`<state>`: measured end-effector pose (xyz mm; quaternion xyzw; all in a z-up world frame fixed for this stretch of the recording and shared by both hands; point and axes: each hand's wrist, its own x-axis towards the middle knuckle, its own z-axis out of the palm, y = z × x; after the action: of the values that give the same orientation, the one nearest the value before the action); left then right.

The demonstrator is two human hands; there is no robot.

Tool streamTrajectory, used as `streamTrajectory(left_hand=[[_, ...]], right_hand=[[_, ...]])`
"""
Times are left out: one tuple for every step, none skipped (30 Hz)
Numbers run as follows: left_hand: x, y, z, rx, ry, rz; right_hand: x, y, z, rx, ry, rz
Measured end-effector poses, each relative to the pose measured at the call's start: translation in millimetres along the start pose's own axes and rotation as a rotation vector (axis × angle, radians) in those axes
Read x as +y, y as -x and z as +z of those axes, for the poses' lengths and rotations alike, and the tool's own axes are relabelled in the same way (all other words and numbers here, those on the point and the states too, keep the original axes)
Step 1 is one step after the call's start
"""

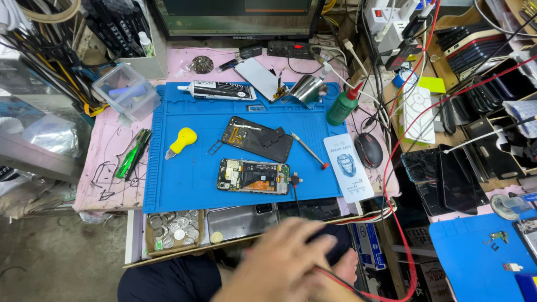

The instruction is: The person uses a screwdriver, a yellow opening tool, and multimeter probes to disassemble and test the internal components of a mobile phone on a blue work mat.

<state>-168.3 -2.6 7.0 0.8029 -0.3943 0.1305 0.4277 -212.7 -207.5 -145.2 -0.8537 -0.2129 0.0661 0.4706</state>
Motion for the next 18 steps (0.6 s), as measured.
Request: streamTrajectory(left_hand=[[-7, 6, -15, -0.059, -0.003, -0.077], [-9, 8, -19, -0.078, -0.019, -0.142], [-11, 10, -22, -0.1, -0.034, -0.212], [-13, 12, -21, -0.122, -0.049, -0.282], [-14, 12, -17, -0.123, -0.087, -0.313], [-15, 11, -11, -0.125, -0.125, -0.344], [-17, 9, -8, -0.12, -0.167, -0.367], [-21, 7, -8, -0.059, -0.231, -0.348], [-24, 6, -8, -0.002, -0.289, -0.33], [-28, 4, -8, 0.054, -0.346, -0.311], [-35, 3, -12, 0.149, -0.326, -0.327], [-46, 1, -17, 0.244, -0.305, -0.342], [-54, 1, -21, 0.342, -0.287, -0.356], [-59, 0, -20, 0.401, -0.133, -0.423], [-67, 0, -18, 0.459, 0.024, -0.485], [-74, 0, -14, 0.515, 0.182, -0.546], [-83, -1, -9, 0.533, 0.252, -0.487], [-93, -3, -3, 0.549, 0.321, -0.428]], right_hand=[[-8, -5, -18, 0.049, -0.037, 0.08], [-21, -13, -35, 0.08, -0.103, 0.153], [-32, -29, -50, 0.103, -0.196, 0.231], [-48, -41, -58, 0.094, -0.245, 0.253], [-62, -52, -65, 0.08, -0.261, 0.248], [-75, -63, -69, 0.058, -0.265, 0.233], [-84, -73, -75, 0.049, -0.239, 0.193], [-91, -79, -82, 0.061, -0.191, 0.155], [-93, -81, -88, 0.075, -0.143, 0.124], [-91, -82, -93, 0.088, -0.095, 0.093], [-85, -85, -100, 0.168, -0.119, 0.085], [-76, -89, -107, 0.247, -0.143, 0.077], [-65, -93, -110, 0.326, -0.167, 0.065], [-53, -101, -113, 0.37, -0.391, 0.126], [-38, -116, -119, 0.413, -0.613, 0.184], [-26, -127, -123, 0.455, -0.836, 0.242], [-15, -136, -121, 0.451, -0.881, 0.19], [-5, -147, -119, 0.446, -0.926, 0.136]])
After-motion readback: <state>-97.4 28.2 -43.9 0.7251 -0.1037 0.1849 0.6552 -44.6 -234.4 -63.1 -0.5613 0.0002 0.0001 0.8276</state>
